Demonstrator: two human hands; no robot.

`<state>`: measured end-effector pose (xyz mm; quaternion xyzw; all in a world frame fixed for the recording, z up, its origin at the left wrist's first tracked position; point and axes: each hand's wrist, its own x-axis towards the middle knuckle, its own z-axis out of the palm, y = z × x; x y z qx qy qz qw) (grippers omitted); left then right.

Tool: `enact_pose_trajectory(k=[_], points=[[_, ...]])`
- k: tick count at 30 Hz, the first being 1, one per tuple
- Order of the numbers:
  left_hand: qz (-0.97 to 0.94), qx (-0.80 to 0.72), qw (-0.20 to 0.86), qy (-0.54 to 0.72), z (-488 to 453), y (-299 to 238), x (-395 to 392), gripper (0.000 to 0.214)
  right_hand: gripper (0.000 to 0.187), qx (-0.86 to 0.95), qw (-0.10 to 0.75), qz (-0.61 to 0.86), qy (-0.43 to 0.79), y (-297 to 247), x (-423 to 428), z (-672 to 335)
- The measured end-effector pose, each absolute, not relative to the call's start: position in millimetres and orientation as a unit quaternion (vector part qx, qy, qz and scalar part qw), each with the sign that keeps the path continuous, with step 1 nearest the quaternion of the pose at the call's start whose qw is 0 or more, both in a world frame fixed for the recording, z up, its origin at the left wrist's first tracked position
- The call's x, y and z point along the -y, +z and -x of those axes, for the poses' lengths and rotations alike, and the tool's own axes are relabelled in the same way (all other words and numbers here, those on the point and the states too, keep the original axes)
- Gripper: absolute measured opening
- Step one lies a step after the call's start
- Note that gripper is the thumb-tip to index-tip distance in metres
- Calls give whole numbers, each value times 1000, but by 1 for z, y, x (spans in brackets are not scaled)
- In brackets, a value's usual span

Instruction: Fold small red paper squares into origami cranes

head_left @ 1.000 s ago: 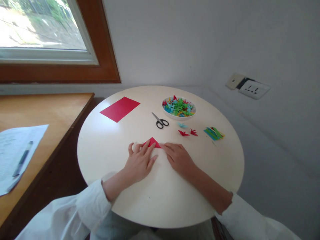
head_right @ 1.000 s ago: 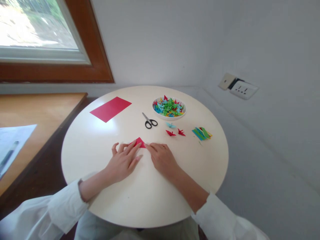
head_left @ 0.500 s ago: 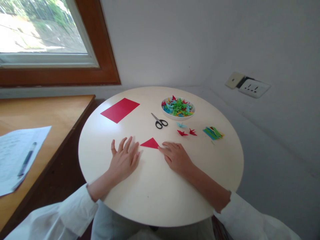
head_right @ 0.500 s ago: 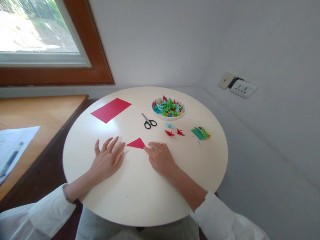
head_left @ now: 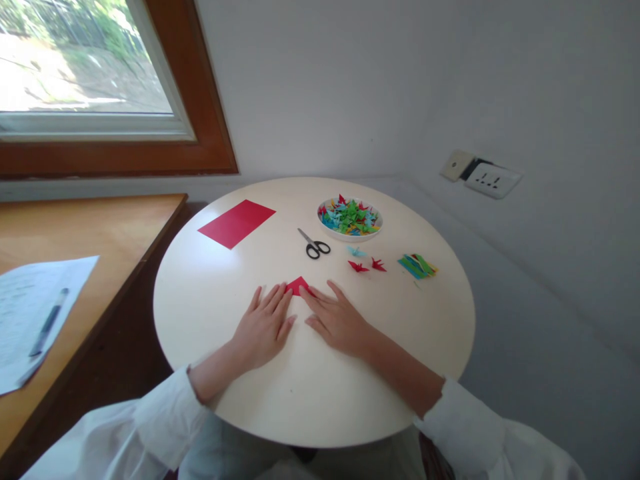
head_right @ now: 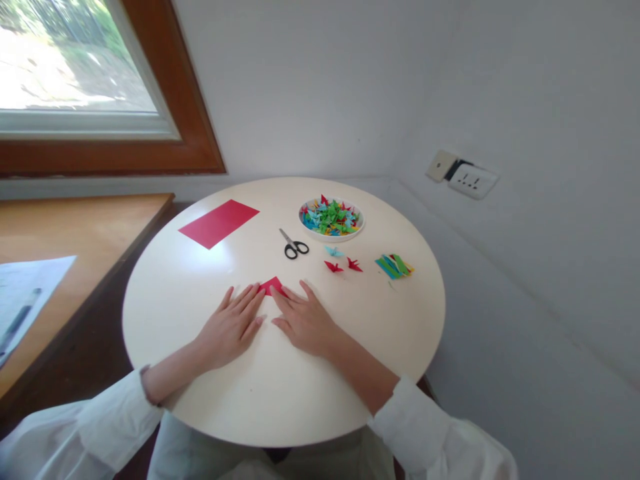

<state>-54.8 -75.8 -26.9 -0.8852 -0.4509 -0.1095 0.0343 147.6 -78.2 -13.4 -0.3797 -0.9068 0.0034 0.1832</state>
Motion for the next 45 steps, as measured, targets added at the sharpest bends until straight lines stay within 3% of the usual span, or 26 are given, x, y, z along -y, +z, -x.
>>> enact_pose_trajectory(k=[7,9,12,21,26,45], points=[[861,467,-59,-191,58,-32,62,47,28,838,313,442,-71,-27,79,-163],[819,505,-75,-262,56,-33,51,53,27,825,311,463,-93,-29,77,-162],[789,545,-84,-271,52,-32,35,55,30,822,289,482,-97,-29,76,-160],[774,560,-126,-267,45,-24,35,18,31,824,273,494,-47,-28,77,-159],[791,519,-124,-301,43,-24,38,10,33,839,269,474,-2,-24,79,-157],[876,382,-64,-289,38,-11,61,21,49,856,311,408,54,-23,80,-162]])
